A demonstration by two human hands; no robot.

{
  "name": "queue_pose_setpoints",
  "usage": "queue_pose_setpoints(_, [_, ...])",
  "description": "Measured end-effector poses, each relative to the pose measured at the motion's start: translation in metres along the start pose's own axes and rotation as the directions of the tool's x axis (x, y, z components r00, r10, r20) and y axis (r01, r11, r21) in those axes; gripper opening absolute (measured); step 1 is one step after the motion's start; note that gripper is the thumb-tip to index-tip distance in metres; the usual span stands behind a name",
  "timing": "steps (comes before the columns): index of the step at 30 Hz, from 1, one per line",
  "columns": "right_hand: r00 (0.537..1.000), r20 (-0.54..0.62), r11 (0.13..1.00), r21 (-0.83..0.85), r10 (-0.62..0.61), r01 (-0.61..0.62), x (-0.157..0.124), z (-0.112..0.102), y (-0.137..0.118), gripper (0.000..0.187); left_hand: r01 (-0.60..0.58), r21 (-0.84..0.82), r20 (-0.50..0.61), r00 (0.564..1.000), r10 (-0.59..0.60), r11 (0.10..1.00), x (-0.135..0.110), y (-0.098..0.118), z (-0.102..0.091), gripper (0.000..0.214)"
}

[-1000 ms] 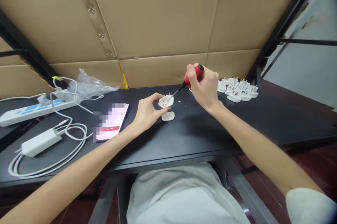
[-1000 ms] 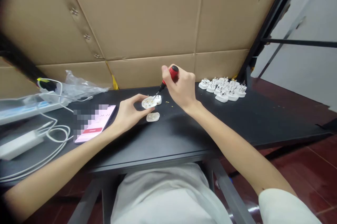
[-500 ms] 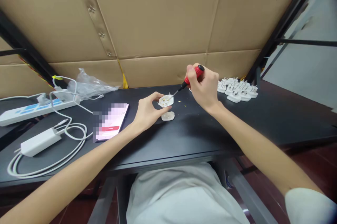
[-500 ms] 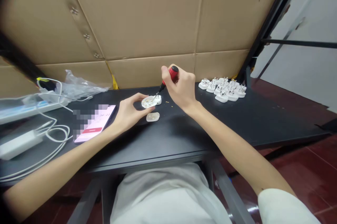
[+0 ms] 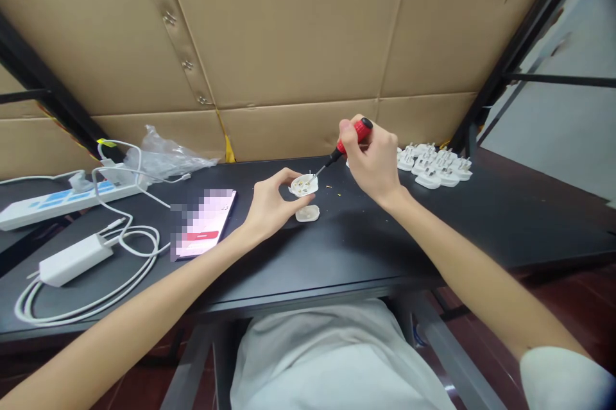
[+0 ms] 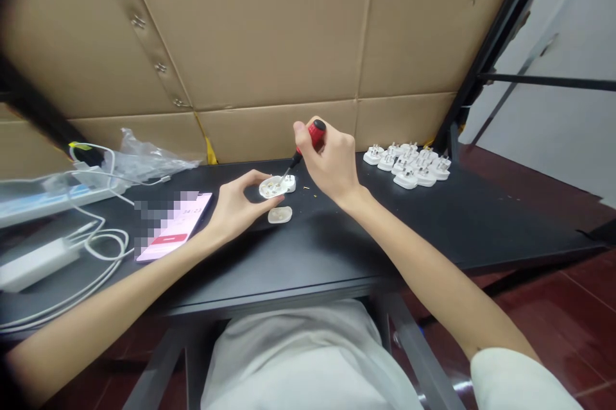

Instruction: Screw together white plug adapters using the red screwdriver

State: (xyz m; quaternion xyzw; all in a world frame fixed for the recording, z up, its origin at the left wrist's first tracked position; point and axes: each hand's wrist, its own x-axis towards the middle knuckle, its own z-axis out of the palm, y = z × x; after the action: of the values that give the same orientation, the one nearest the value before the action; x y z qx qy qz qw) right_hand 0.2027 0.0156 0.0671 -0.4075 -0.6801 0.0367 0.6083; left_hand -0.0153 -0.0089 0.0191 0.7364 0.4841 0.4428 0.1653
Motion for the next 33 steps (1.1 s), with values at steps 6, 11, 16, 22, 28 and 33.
queue_pose_setpoints(6, [0.998, 0.055, 0.974, 0.228, 0.006, -0.019, 0.007, 0.004, 0.01, 0.054, 0.014, 0.008, 0.015, 1.0, -0.014, 1.0, 0.0, -0.004, 0.0, 0.031])
queue_pose_setpoints(11, [0.996, 0.088, 0.925, 0.378, 0.006, -0.039, 0.01, 0.005, 0.02, 0.05, 0.012, 0.018, 0.022, 1.0, -0.012, 1.0, 0.0, -0.004, 0.001, 0.031])
queue_pose_setpoints(16, [0.987, 0.159, 0.912, 0.405, -0.006, -0.059, 0.007, 0.006, 0.024, 0.047, 0.021, 0.031, 0.009, 1.0, -0.021, 0.999, 0.0, -0.004, 0.001, 0.03])
queue_pose_setpoints(22, [0.983, 0.183, 0.949, 0.308, 0.008, -0.065, 0.008, 0.007, 0.024, 0.043, 0.012, 0.038, 0.013, 1.0, -0.012, 0.999, -0.001, -0.005, 0.002, 0.03])
queue_pose_setpoints(28, [0.991, 0.133, 0.925, 0.371, 0.03, -0.078, 0.009, 0.009, 0.031, 0.047, -0.006, 0.036, 0.001, 1.0, 0.005, 0.999, -0.002, -0.004, 0.003, 0.028])
queue_pose_setpoints(33, [0.992, 0.125, 0.938, 0.339, 0.028, -0.07, 0.006, 0.007, 0.024, 0.039, -0.004, 0.038, -0.015, 1.0, 0.005, 0.999, -0.002, -0.003, 0.003, 0.029])
